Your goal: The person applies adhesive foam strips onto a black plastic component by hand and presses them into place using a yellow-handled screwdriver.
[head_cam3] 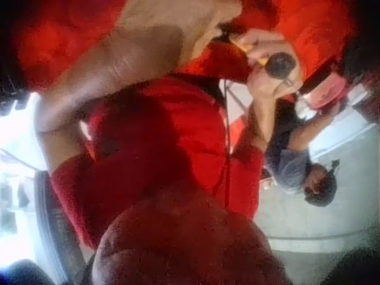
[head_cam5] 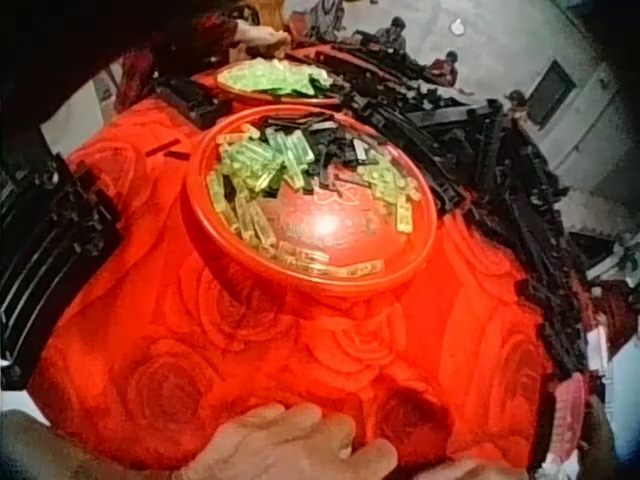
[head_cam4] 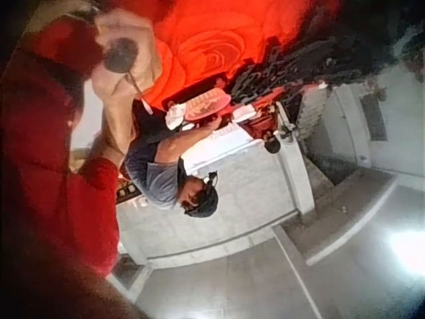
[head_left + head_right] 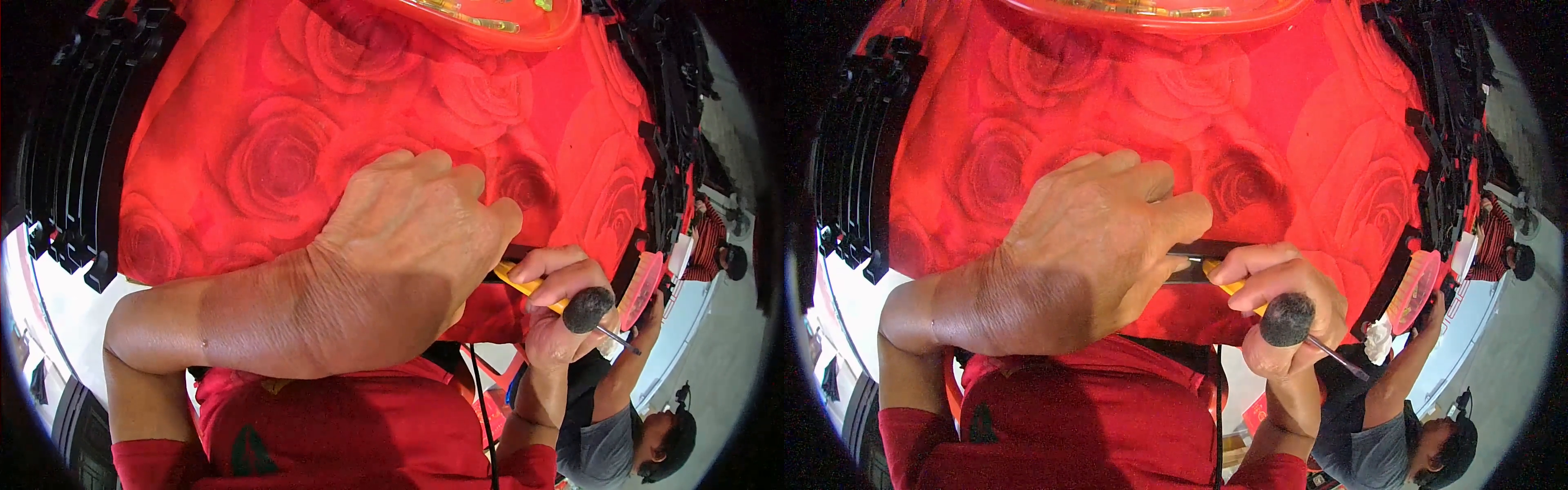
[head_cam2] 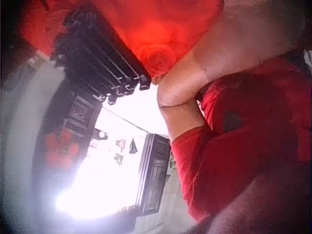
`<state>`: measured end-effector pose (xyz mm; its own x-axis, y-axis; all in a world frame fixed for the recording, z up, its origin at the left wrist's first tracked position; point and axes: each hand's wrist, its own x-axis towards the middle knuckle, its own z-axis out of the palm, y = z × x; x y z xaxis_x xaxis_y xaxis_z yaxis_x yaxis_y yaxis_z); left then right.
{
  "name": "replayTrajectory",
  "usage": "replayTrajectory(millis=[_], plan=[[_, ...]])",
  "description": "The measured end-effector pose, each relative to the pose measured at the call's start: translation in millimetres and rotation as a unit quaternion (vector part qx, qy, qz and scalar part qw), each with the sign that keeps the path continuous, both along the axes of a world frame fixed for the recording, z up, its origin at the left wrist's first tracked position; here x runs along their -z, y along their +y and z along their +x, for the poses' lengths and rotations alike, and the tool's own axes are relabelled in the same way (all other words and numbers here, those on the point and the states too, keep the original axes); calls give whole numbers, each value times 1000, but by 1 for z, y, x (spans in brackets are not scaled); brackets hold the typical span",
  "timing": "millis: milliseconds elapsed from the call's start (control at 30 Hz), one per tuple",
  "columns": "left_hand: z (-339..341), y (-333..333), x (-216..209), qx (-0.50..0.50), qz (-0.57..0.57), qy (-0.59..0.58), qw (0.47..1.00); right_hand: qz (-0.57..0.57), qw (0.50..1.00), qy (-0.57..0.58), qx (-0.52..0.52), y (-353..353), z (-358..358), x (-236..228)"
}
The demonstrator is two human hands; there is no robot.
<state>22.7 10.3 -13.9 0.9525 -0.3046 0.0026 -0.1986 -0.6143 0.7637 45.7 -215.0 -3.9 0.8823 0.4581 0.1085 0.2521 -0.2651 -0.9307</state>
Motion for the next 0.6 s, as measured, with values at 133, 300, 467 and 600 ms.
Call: replayTrajectory(millis=[133,300,467,600], plan=[[0,0,3,-4,0,-9,1000,11,1000,12,-5,1,1,2],[3,-3,4,-2,-7,-1,1000,13,1000,0,6,-4,1,7],[2,-2,3,-3,0,-2,1000,-18,998,-41,-32,-5,6,7],[2,-3,1,-13,-29,-23,999,-21,998,-49,-33,-7,5,9]])
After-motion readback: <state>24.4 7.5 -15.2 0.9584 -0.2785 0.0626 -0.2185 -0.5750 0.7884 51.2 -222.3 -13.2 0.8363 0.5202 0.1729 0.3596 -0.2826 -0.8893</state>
